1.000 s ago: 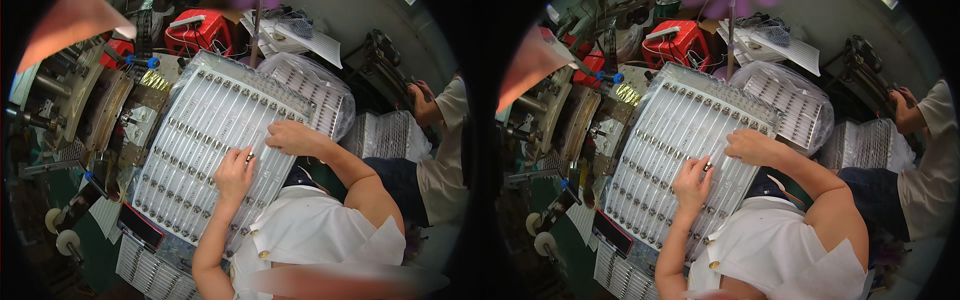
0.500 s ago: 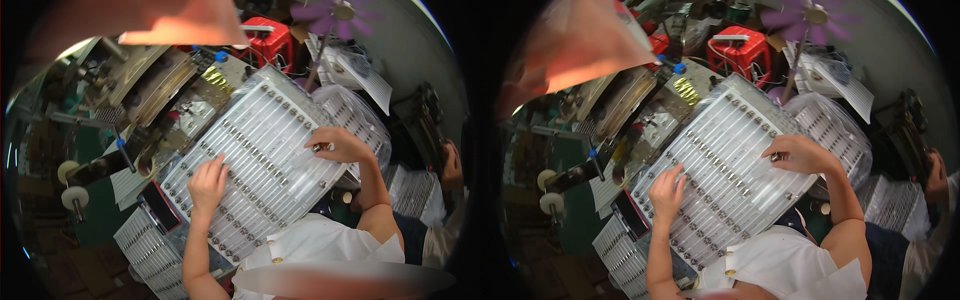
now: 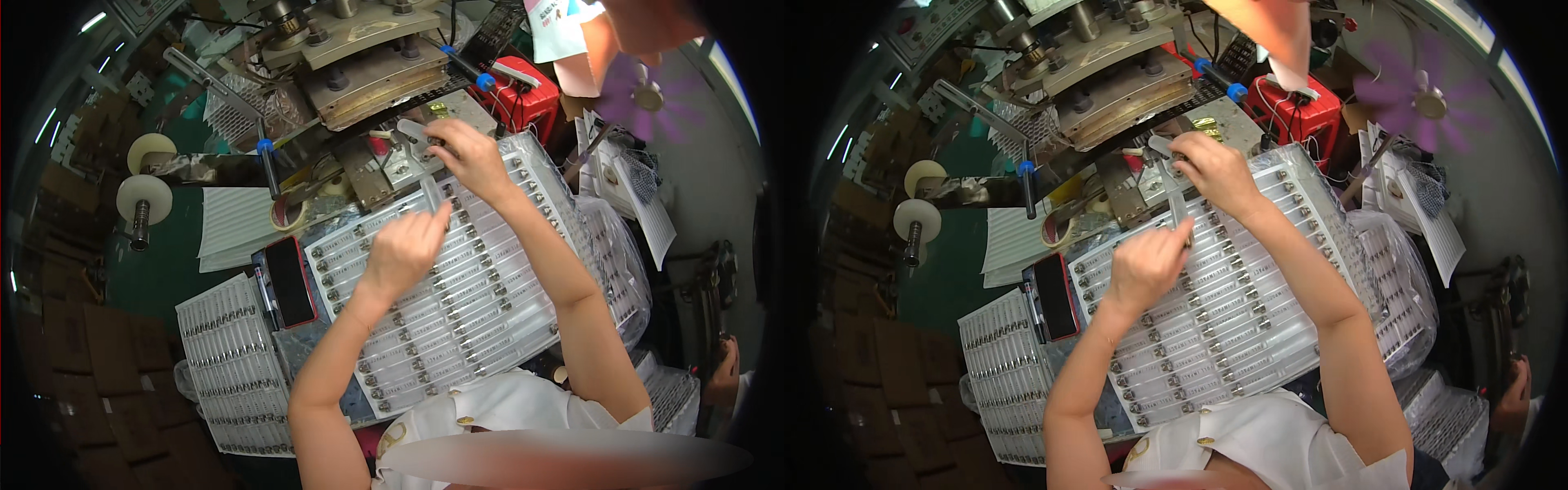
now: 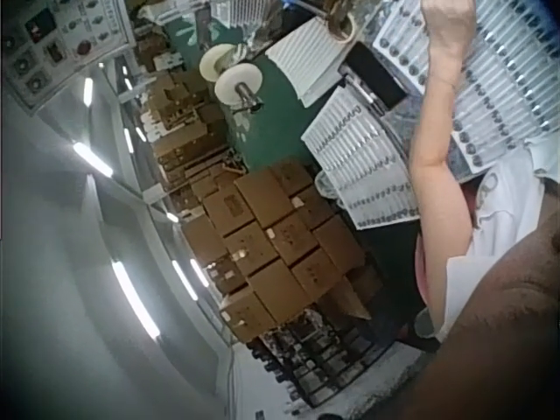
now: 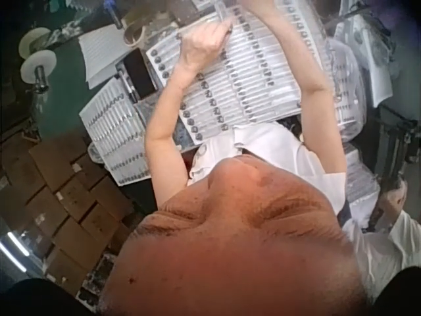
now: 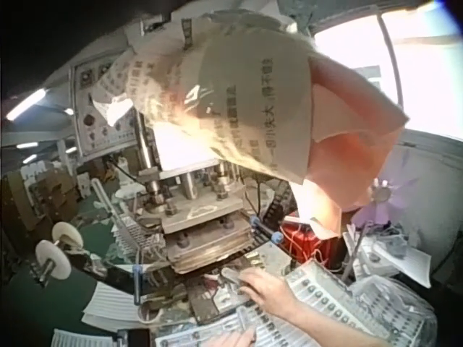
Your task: Assembling small metal components into plastic tubes and organizing them in a tray.
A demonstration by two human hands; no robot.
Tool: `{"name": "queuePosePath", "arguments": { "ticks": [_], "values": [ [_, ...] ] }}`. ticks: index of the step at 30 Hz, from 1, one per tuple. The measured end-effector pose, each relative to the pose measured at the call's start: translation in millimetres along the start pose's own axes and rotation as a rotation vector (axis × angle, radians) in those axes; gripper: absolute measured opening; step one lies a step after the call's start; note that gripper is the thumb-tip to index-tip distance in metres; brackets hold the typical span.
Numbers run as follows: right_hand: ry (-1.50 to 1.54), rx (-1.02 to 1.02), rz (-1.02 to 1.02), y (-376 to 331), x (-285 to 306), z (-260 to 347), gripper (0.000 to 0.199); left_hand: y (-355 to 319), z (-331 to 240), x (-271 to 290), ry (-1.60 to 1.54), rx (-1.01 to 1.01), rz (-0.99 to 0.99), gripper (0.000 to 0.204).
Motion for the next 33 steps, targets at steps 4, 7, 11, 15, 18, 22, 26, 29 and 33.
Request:
{"name": "queuePosePath", "arguments": {
  "ticks": [4, 7, 11, 15, 18, 22, 26, 29, 33],
  "values": [
    [-0.132, 0.033, 0.124, 5.8, -33.2, -2.5, 0.039, -67.4, -31.2, 22.9, -0.17, 0.108, 0.093, 0.043],
    [-0.078, -0.156, 0.14, 9.6, -39.4, -13.3, 0.05, -95.4, -38.9, 36.5, -0.269, 0.298, 0.093, 0.04],
    [0.062, -0.403, 0.247, 13.0, -39.4, -25.1, 0.06, -115.1, -41.1, 44.2, -0.345, 0.513, 0.055, 0.04],
    [0.114, -0.422, 0.313, 15.7, -40.8, -25.7, 0.061, -121.8, -39.8, 47.4, -0.384, 0.629, 0.049, 0.038],
    [0.109, -0.456, 0.251, 11.6, -41.1, -27.9, 0.061, -118.8, -37.5, 47.8, -0.385, 0.626, 0.046, 0.037],
    [0.09, -0.465, 0.249, 12.1, -41.9, -27.8, 0.062, -116.7, -34.9, 47.7, -0.389, 0.632, 0.042, 0.037],
    [0.091, -0.453, 0.259, 11.6, -41.8, -26.5, 0.062, -115.9, -34.5, 45.7, -0.382, 0.628, 0.031, 0.039],
    [0.101, -0.417, 0.258, 9.5, -41.0, -30.1, 0.061, -115.6, -35.4, 44.9, -0.381, 0.615, 0.032, 0.039],
    [0.087, -0.401, 0.276, 11.0, -41.2, -28.6, 0.06, -116.5, -35.7, 45.2, -0.39, 0.626, 0.033, 0.039]
  ]
}}
Point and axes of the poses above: each hand's wrist, its own y-axis towards the middle knuckle, its own x-axis out of the back of the hand, z = x × y, the point moved 1 cm from there along y, towards the middle knuckle, and after that the axes turned 11 degrees about y, right-handed, at the moved point
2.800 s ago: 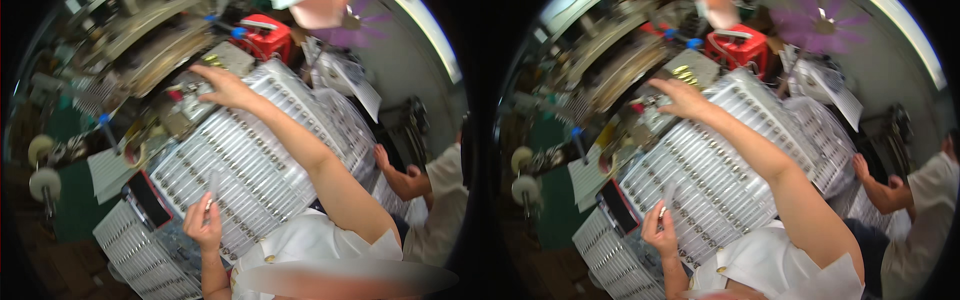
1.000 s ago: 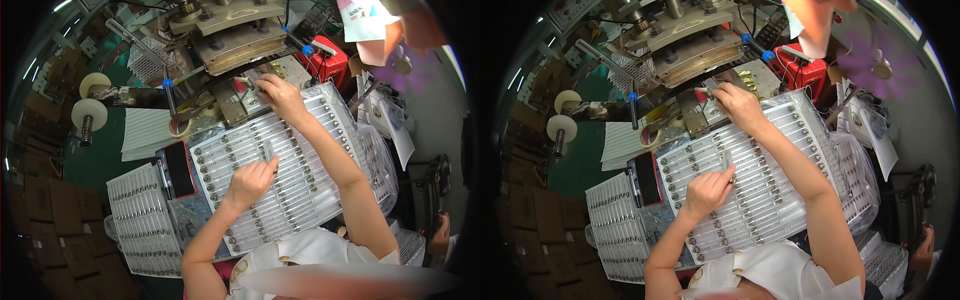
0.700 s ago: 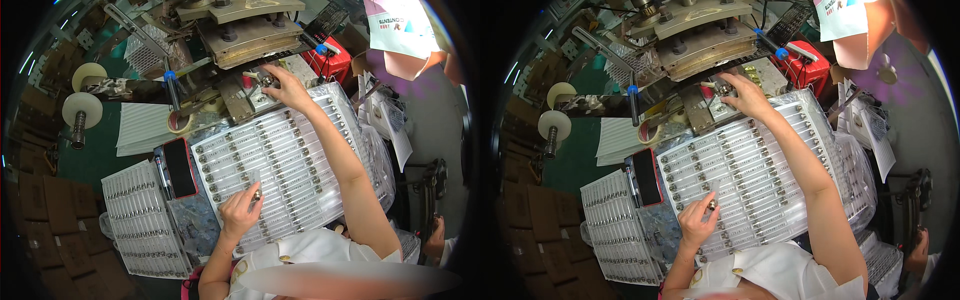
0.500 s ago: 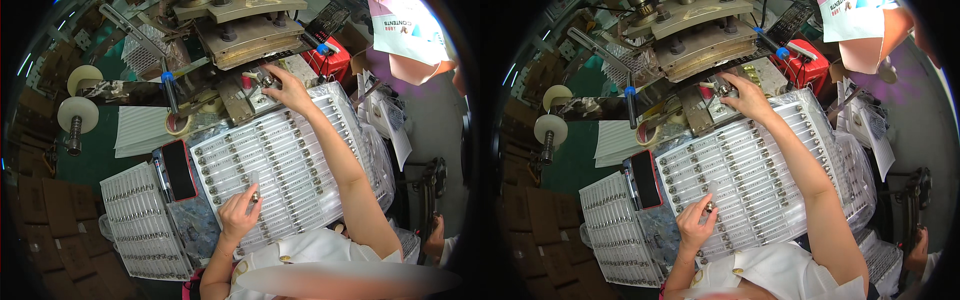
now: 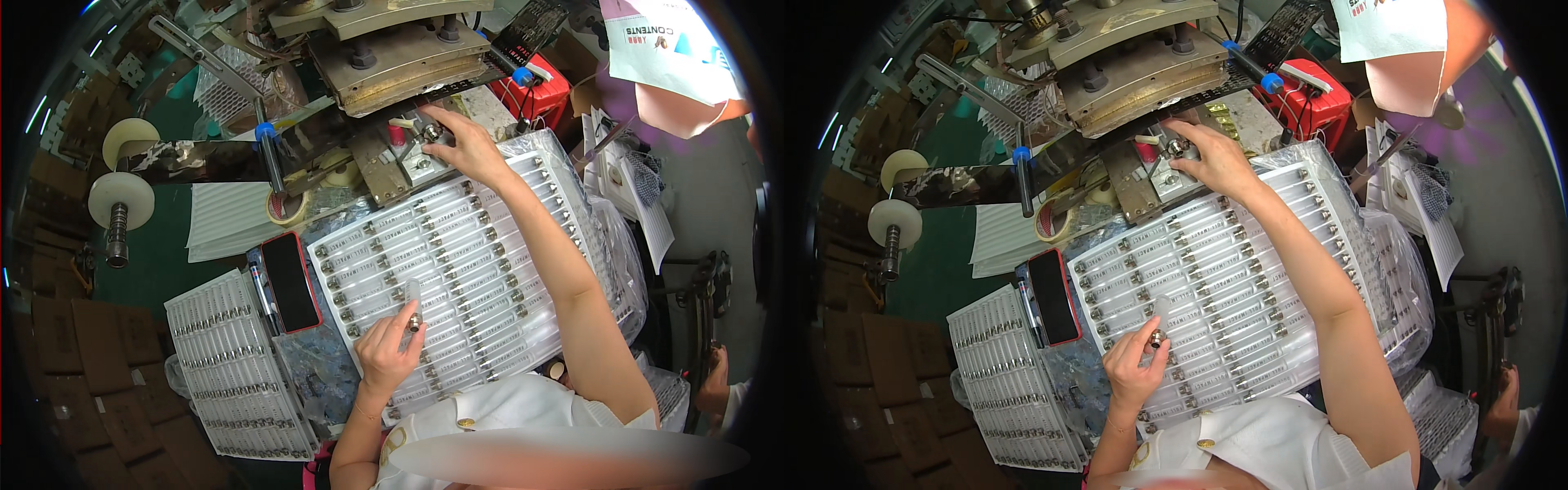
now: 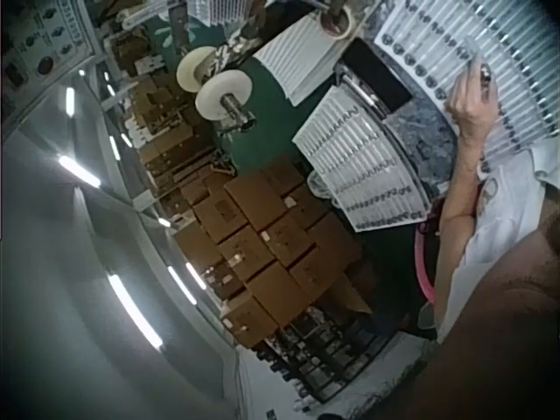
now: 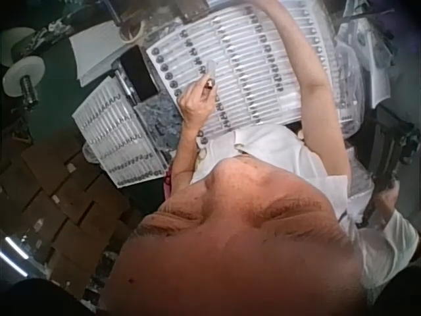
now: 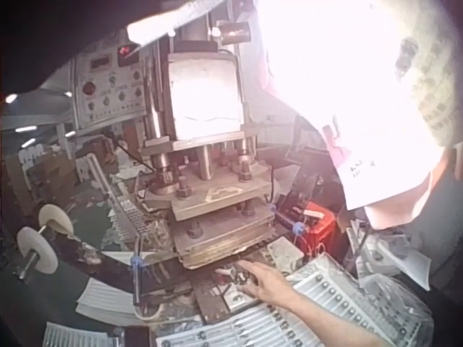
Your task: Assembling small metal components into plastic tubes and organizing them in a tray.
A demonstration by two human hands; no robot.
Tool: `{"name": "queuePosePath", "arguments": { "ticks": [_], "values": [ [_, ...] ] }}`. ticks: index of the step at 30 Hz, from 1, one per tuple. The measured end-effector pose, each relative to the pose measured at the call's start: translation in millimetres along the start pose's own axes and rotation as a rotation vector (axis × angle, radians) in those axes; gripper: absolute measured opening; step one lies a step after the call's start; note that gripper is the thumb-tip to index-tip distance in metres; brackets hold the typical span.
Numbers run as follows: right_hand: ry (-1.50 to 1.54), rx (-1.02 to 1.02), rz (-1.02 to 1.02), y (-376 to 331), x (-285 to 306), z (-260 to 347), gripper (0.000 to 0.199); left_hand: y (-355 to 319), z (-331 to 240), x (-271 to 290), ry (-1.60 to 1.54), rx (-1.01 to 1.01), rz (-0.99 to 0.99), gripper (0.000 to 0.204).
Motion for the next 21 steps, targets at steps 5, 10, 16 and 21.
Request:
{"name": "queuePosePath", "arguments": {
  "ticks": [5, 10, 16, 21],
  "values": [
    [0.011, -0.006, 0.018, 1.1, 1.7, 0.0, 0.059, 0.9, -1.9, 0.8, -0.007, 0.005, 0.003, 0.039],
    [0.012, -0.012, 0.019, 1.1, 1.4, 0.5, 0.059, 1.8, -4.2, 2.3, -0.016, 0.008, -0.002, 0.039],
    [0.027, -0.007, 0.031, 2.7, 1.9, 0.8, 0.059, 0.4, -5.4, 1.8, -0.016, -0.003, -0.018, 0.039],
    [0.027, -0.001, 0.031, 3.7, 2.9, -3.1, 0.06, 2.1, -8.6, 1.4, -0.054, 0.026, -0.009, 0.041]
  ]
}}
Point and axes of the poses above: each hand's wrist, its own y-axis towards the middle knuckle, its own x-axis out of the back of the hand, z = x × y, the point moved 1 cm from there along y, towards the middle knuckle, and after that the axes turned 11 degrees about y, right-handed, at the moved point
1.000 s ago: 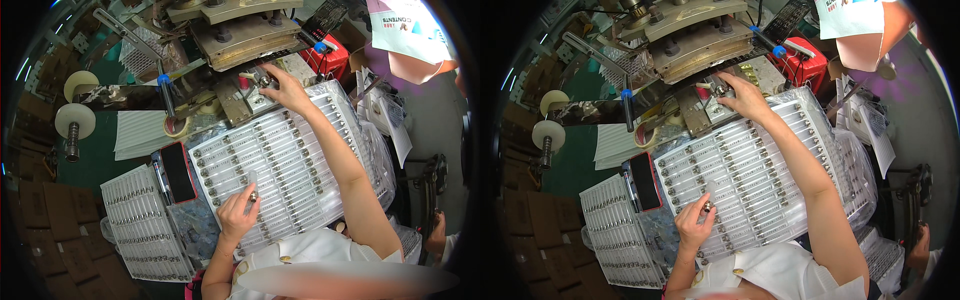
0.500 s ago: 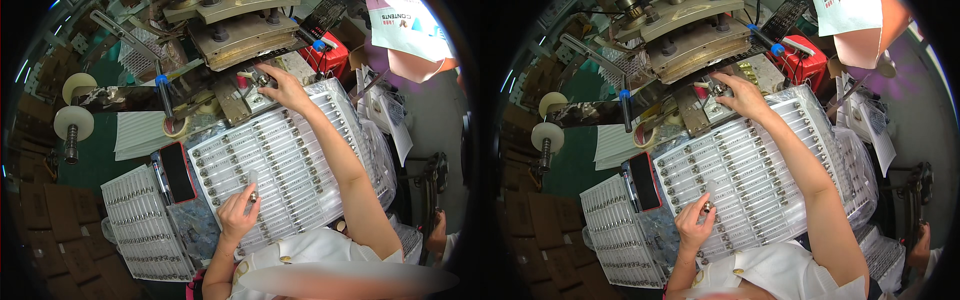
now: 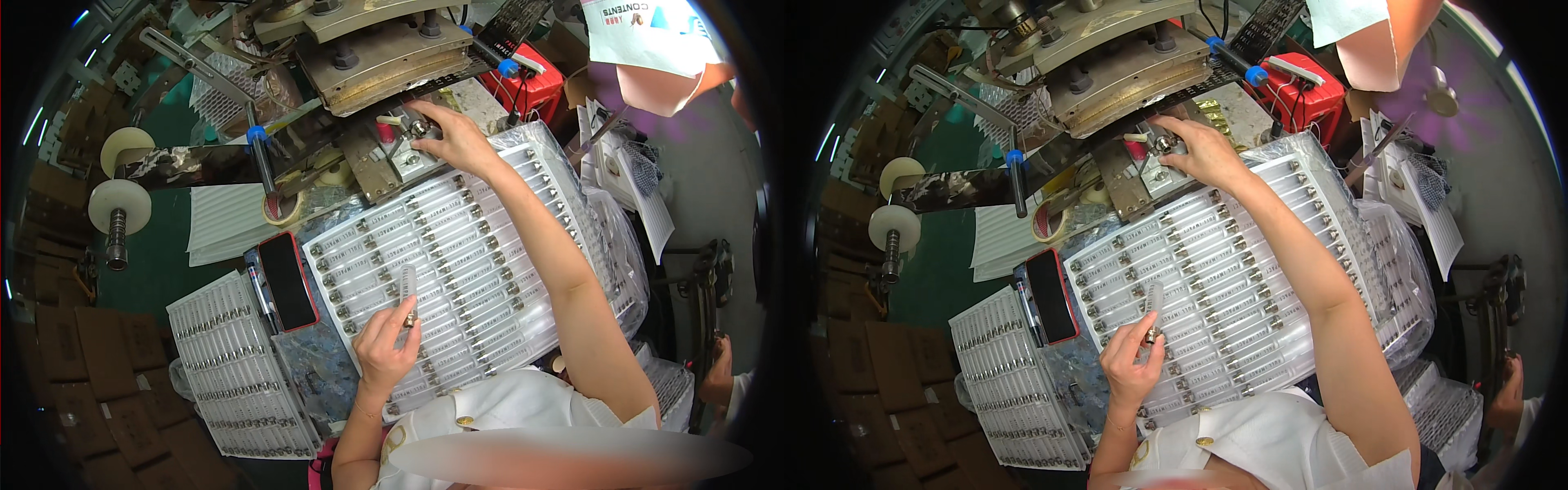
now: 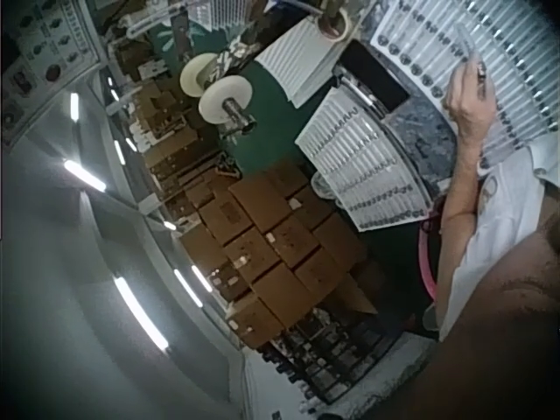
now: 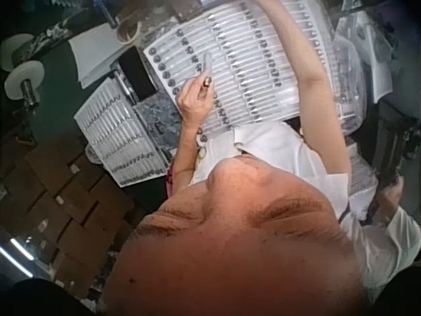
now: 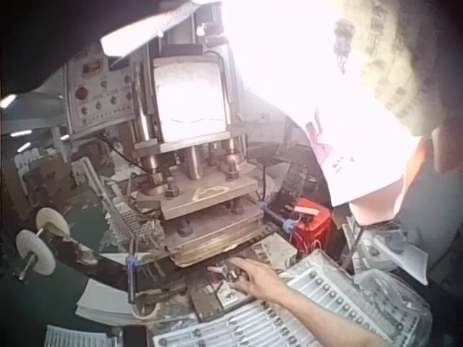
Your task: Assembling small metal components into plastic tubes and organizing them in a tray.
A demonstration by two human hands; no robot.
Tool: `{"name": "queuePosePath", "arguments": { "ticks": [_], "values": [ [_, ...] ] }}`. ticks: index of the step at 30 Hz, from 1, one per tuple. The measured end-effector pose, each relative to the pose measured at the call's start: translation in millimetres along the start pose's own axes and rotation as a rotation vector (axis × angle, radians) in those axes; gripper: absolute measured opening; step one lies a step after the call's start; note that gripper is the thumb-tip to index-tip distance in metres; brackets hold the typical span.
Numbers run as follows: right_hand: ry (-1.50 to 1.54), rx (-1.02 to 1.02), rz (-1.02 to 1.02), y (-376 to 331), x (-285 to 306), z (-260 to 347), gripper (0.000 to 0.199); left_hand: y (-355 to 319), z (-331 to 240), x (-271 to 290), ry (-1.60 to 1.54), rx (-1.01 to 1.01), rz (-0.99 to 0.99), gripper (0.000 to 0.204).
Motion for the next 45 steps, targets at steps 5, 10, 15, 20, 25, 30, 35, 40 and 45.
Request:
{"name": "queuePosePath", "arguments": {
  "ticks": [5, 10, 15, 20, 25, 30, 35, 40, 45],
  "values": [
    [-0.021, -0.043, 0.015, 0.6, -2.0, 2.6, 0.061, -1.6, -1.6, 4.0, -0.021, 0.096, 0.058, 0.041],
    [0.025, 0.088, -0.07, -2.2, -6.3, -3.5, 0.059, -1.4, -4.5, 6.8, -0.041, 0.12, 0.06, 0.041],
    [-0.002, 0.026, -0.036, -7.0, -0.8, -0.7, 0.058, -2.4, -4.1, 3.1, -0.074, 0.119, 0.073, 0.04],
    [-0.01, 0.036, 0.016, -10.3, 7.9, -9.9, 0.075, 5.8, 1.9, -2.3, -0.256, 0.138, 0.108, 0.038],
    [-0.306, -0.042, 0.052, -73.8, 80.3, 13.3, 0.054, 23.5, 1.4, -4.7, -0.282, 0.062, 0.219, 0.037],
    [-0.412, -0.43, 0.194, -196.0, 129.1, 47.9, 0.032, 41.9, -29.9, -43.8, -0.283, -0.248, 0.432, 0.038],
    [-0.321, -0.778, 0.479, -270.0, 106.6, 83.1, 0.021, 30.1, -58.9, -99.0, -0.335, -0.54, 0.553, 0.037],
    [-0.494, -0.504, 0.359, -315.1, 78.4, 85.7, 0.009, 17.5, -75.8, -115.9, -0.212, -0.668, 0.554, 0.039],
    [-0.552, -0.401, 0.215, -330.9, 77.5, 78.7, 0.009, 12.6, -83.9, -119.6, 0.065, -0.736, 0.666, 0.04]
  ]
}}
Point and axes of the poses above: each hand's wrist, its own y-axis towards the middle knuckle, its own x-axis out of the back of the hand, z = x × y, the point moved 1 cm from there along y, towards the middle knuckle, and after that the axes turned 11 degrees about y, right-handed, at the moved point
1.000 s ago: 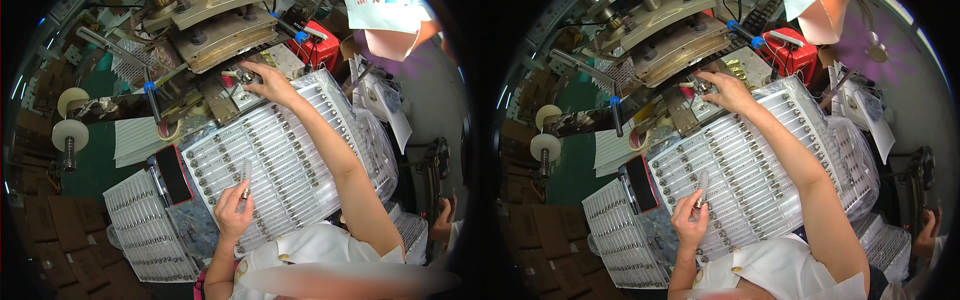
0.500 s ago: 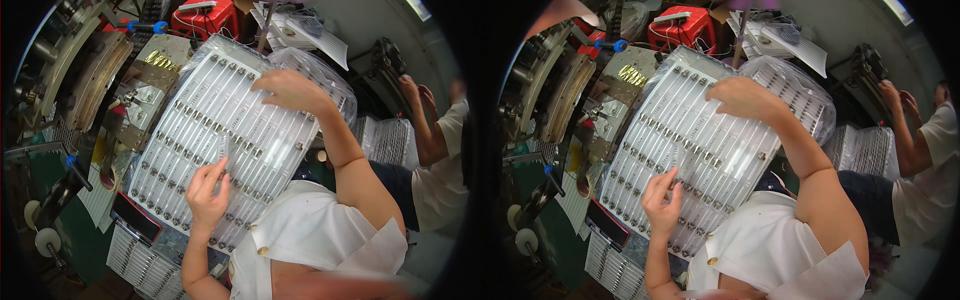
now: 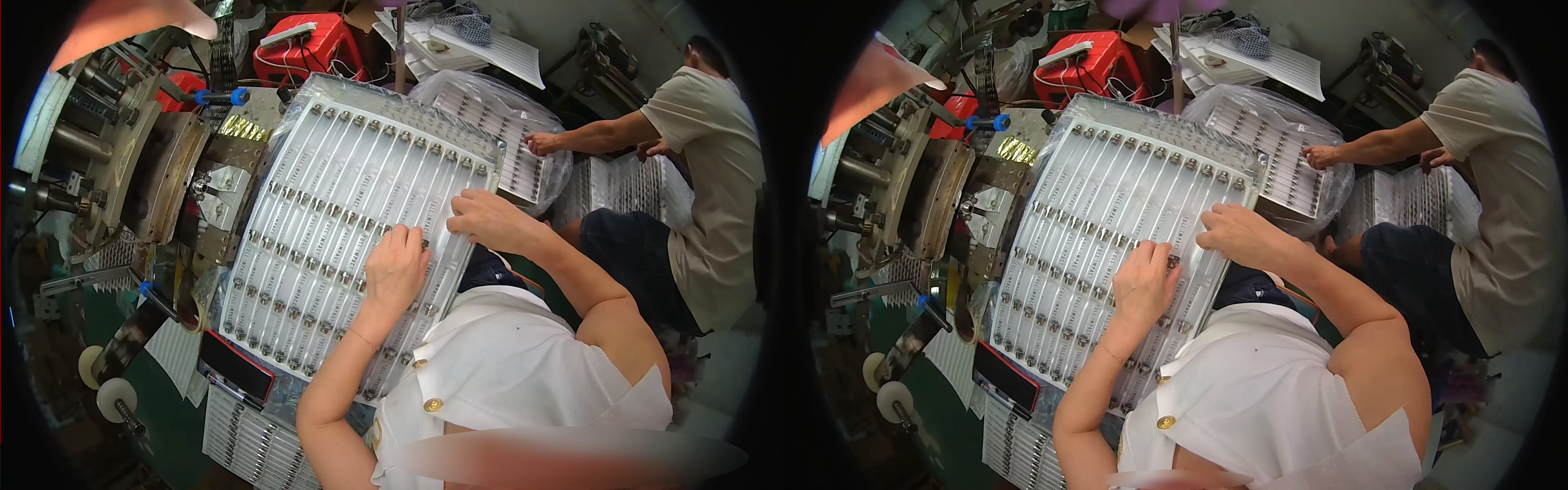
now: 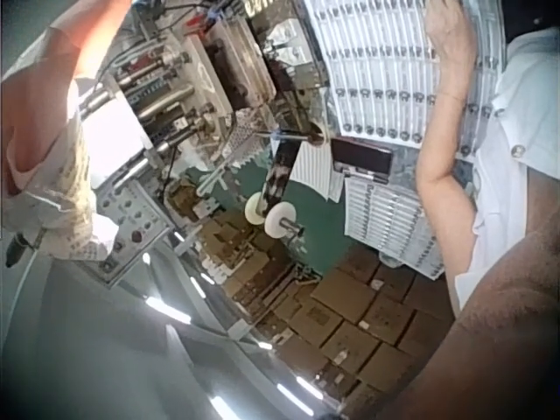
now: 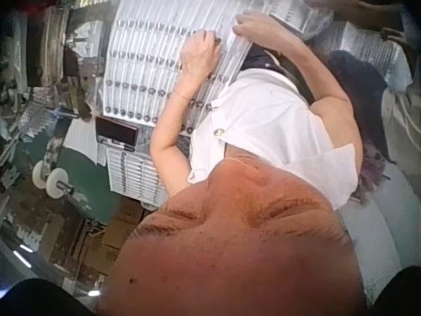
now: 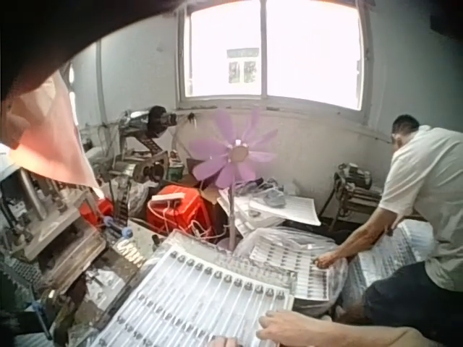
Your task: Assembling small metal components into plastic tubes and organizing them in a tray.
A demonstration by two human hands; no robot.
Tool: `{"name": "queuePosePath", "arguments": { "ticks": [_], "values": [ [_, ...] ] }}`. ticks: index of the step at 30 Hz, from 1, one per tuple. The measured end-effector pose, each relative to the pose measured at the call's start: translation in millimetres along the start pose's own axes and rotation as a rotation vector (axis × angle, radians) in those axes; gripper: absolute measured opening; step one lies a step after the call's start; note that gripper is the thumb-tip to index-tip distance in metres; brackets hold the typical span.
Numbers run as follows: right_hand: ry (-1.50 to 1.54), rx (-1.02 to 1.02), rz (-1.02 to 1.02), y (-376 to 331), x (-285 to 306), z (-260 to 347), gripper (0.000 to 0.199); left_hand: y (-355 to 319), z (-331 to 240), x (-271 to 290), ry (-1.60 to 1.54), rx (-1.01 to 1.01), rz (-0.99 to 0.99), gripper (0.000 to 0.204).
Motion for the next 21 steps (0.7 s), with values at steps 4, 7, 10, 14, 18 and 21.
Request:
{"name": "queuePosePath", "arguments": {
  "ticks": [4, 7, 10, 14, 18, 21],
  "values": [
    [0.221, 0.047, 0.069, 2.8, 22.5, -0.2, 0.014, -4.6, 8.3, 17.6, -0.005, 0.044, -0.008, 0.043],
    [0.325, 0.029, 0.124, 14.0, 33.8, -1.2, 0.016, -22.9, 33.2, 43.6, -0.053, 0.106, -0.161, 0.038],
    [0.27, -0.003, 0.309, 13.1, 25.1, -7.0, 0.022, -48.3, 73.1, 65.1, 0.016, 0.206, -0.355, 0.03],
    [0.265, -0.017, 0.198, 6.2, 13.8, -6.5, 0.023, -58.2, 105.7, 94.8, 0.074, 0.399, -0.375, 0.025],
    [0.42, -0.043, 0.194, 12.3, 34.1, -7.2, 0.022, -31.1, 149.7, 113.2, 0.263, 0.352, -0.488, 0.029],
    [0.482, -0.005, 0.146, 28.1, 54.7, -6.7, 0.025, 1.6, 181.3, 116.6, 0.449, 0.336, -0.528, 0.031]
  ]
}}
Point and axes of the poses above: each hand's wrist, its own y-axis towards the middle knuckle, its own x-axis out of the back of the hand, z = x × y, the point moved 1 cm from there along y, towards the middle knuckle, and after that the axes turned 11 degrees about y, right-handed, at the moved point
